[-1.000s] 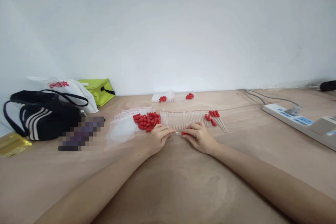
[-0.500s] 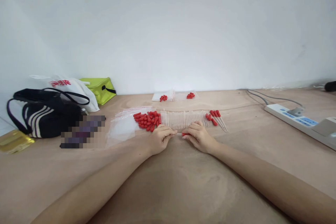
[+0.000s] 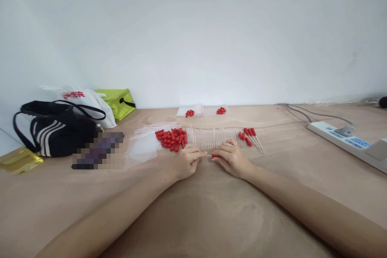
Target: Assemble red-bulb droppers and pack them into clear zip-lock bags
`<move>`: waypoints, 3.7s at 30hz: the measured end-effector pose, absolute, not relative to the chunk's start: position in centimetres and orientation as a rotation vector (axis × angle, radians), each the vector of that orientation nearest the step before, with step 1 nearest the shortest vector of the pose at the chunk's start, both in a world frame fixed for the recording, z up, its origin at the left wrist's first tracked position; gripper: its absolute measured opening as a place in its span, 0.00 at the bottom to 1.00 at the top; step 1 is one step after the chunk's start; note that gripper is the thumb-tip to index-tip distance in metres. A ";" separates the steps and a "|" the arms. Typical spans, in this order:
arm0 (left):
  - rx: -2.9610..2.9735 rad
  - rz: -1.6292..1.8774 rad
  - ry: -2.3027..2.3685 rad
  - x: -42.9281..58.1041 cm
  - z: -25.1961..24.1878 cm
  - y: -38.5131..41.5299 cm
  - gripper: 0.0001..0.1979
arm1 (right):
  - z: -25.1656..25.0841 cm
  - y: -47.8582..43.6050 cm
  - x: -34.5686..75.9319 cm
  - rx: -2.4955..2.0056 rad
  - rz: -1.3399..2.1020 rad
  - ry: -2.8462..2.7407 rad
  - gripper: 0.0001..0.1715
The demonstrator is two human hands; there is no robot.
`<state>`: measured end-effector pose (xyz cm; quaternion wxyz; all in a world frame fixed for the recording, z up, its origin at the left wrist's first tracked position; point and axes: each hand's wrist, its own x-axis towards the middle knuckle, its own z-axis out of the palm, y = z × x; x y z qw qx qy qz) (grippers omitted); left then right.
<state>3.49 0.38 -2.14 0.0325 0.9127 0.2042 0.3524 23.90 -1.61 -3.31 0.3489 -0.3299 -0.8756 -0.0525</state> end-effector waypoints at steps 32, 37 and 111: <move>2.879 1.078 0.709 3.7 -1.8 0.0 0.12 | -2.4 -1.4 24.0 -0.814 -0.167 -2.391 0.12; 2.860 1.096 0.724 3.8 -2.0 -0.1 0.12 | -2.3 -1.3 24.2 -0.812 -0.135 -2.387 0.12; 2.537 0.408 2.174 7.4 1.3 5.8 0.13 | -3.5 -0.5 24.7 -1.242 0.050 -2.020 0.08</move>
